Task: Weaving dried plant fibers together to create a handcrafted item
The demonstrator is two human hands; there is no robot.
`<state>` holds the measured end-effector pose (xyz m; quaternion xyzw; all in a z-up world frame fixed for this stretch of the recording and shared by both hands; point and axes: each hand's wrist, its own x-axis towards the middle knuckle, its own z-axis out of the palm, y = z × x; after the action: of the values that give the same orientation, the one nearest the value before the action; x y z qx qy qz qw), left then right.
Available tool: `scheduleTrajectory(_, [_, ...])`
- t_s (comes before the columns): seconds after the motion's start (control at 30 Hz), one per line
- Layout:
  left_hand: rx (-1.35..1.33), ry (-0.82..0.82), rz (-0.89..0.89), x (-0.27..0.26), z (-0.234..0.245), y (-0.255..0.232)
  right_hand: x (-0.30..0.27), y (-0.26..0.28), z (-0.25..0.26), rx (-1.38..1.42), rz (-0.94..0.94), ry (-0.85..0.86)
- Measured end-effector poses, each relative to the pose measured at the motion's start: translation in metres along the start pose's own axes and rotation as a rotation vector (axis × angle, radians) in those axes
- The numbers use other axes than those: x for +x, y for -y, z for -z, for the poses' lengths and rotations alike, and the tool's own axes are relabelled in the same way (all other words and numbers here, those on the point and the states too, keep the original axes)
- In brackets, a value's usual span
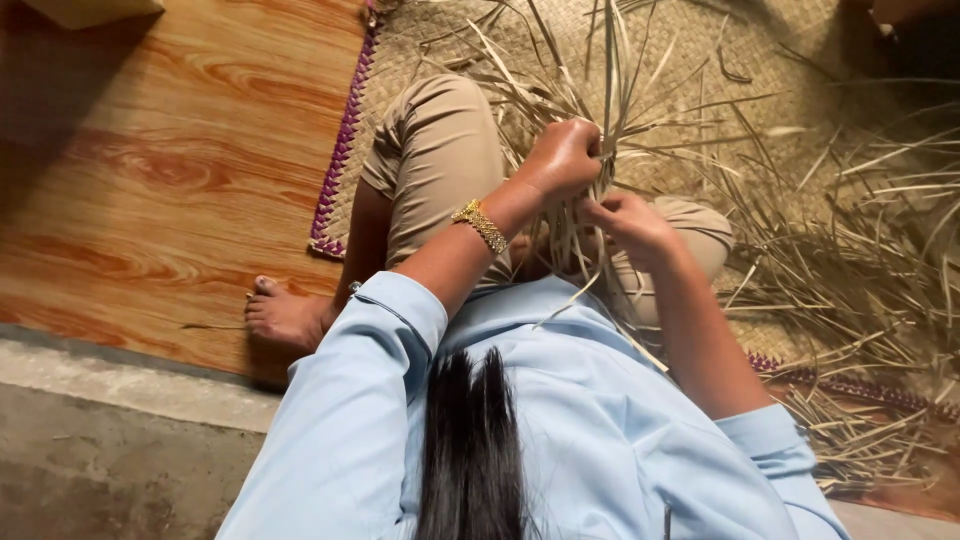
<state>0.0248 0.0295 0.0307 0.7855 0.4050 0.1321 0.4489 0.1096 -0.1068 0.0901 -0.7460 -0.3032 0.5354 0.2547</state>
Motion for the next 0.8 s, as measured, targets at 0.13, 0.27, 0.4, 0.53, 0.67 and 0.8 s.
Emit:
scheduleTrajectory(0.13, [0.012,-0.010,0.035,0.010,-0.003,-0.005,0.039,-0.029,-0.022,-0.153,0.059,-0.119])
scheduleTrajectory(0.27, [-0.151,-0.075,0.000,-0.001,0.042,-0.043,0.037,0.001,-0.008,0.217,0.096,-0.118])
scheduleTrajectory(0.4, [-0.242,-0.147,-0.123,-0.007,0.082,-0.086,0.017,0.045,0.025,0.176,0.227,-0.156])
scheduleTrajectory(0.53, [-0.345,-0.234,-0.265,-0.001,0.089,-0.104,-0.011,0.079,0.033,0.149,0.269,-0.136])
scheduleTrajectory(0.67, [-0.349,-0.225,-0.231,-0.004,0.088,-0.117,-0.025,0.074,0.034,-0.445,0.229,-0.422])
scheduleTrajectory(0.8, [-0.431,-0.054,-0.036,-0.004,0.070,-0.108,-0.023,0.062,0.029,-0.825,0.147,-0.464])
